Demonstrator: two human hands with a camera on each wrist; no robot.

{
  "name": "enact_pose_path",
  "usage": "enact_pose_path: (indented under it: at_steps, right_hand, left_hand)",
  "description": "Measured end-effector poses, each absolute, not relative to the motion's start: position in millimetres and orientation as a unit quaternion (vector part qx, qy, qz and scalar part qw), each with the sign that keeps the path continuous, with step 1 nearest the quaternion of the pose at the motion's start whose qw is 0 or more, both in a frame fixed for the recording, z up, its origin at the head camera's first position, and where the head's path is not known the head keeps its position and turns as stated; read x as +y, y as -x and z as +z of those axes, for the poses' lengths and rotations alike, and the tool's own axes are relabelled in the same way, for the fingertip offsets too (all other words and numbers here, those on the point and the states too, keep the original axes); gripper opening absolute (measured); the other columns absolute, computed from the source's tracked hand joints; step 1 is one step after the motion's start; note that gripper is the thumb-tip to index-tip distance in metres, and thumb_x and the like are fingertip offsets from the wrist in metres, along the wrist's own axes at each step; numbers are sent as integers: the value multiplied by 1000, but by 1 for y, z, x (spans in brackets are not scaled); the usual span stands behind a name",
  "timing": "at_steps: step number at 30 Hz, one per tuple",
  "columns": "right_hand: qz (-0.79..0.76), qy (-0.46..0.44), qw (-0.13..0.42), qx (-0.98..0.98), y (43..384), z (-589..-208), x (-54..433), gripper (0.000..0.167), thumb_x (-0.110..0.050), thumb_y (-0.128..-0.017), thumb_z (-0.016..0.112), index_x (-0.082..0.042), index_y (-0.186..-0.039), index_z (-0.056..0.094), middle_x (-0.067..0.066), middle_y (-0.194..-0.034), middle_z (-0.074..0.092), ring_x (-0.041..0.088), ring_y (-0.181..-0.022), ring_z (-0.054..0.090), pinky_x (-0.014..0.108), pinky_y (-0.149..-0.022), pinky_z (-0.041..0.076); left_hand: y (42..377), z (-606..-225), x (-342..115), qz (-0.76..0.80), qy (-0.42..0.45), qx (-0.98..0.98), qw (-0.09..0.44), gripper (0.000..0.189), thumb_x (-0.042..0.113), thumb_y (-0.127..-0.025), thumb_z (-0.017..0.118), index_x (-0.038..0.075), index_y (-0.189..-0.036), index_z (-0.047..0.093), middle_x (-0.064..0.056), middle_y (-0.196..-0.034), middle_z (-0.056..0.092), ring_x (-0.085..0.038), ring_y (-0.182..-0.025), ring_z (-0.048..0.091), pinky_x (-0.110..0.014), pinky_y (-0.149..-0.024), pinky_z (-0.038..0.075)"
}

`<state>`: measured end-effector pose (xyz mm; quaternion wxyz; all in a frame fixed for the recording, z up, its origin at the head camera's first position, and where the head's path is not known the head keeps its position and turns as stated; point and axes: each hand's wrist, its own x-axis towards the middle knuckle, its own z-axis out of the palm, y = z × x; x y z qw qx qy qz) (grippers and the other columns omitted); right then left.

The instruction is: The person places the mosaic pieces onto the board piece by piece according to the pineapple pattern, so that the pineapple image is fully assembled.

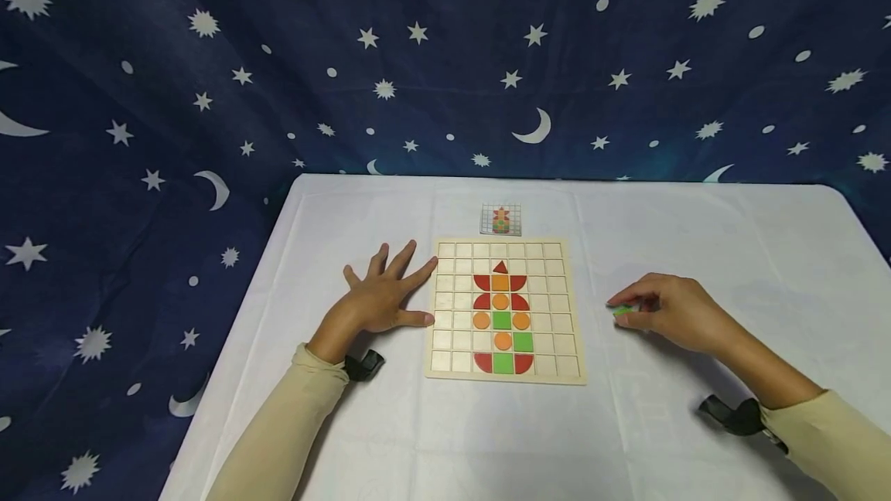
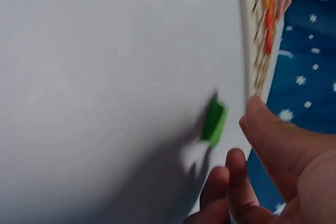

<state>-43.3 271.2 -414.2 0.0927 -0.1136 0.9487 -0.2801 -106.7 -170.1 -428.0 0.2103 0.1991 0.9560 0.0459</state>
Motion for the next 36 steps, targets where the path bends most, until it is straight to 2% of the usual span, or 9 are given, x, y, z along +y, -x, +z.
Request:
enact_pose_path:
  at_steps: [7,16,26,33,36]
  right_hand:
    - [-283,100,125,946,44,-422,293,33,-23,-76,90,-18,-106,80,-6,-81,61,5,-70,49,24,-61,40]
    - [-280,101,105,949,45,-426,296,28,-19,-74,91,-19,-100,78,-6,-81,62,5,-70,49,24,-62,40]
    - [-281,79,109,950,46,-429,293,28,-19,-73,92,-18,-95,74,-4,-76,59,9,-71,49,25,-62,37]
    - [-323,67,128,935,45,-426,287,20,-20,-80,87,-17,-93,72,-4,-81,68,6,-73,59,23,-67,46]
    - [-343,57,136,928,44,-425,278,16,-21,-84,84,-17,-94,72,-2,-81,69,8,-73,59,24,-65,47]
  left_hand:
    - [105,-427,-171,54,-204,956,203,101,75,-83,65,41,-163,15,-6,-174,-2,-52,-156,-1,-92,-99,10]
    - [106,-429,-171,53,-203,955,208,101,76,-83,64,42,-163,13,-5,-174,-5,-50,-157,-4,-92,-101,8]
    - [107,-429,-170,51,-201,956,209,101,77,-82,64,43,-163,13,-4,-174,-5,-49,-157,-4,-92,-101,7]
    - [107,-429,-170,53,-202,956,208,101,76,-82,65,43,-163,14,-4,-174,-4,-49,-157,-4,-92,-100,7]
    - [106,-429,-170,52,-202,956,207,101,77,-82,65,43,-163,14,-4,-174,-4,-49,-157,-3,-92,-100,8]
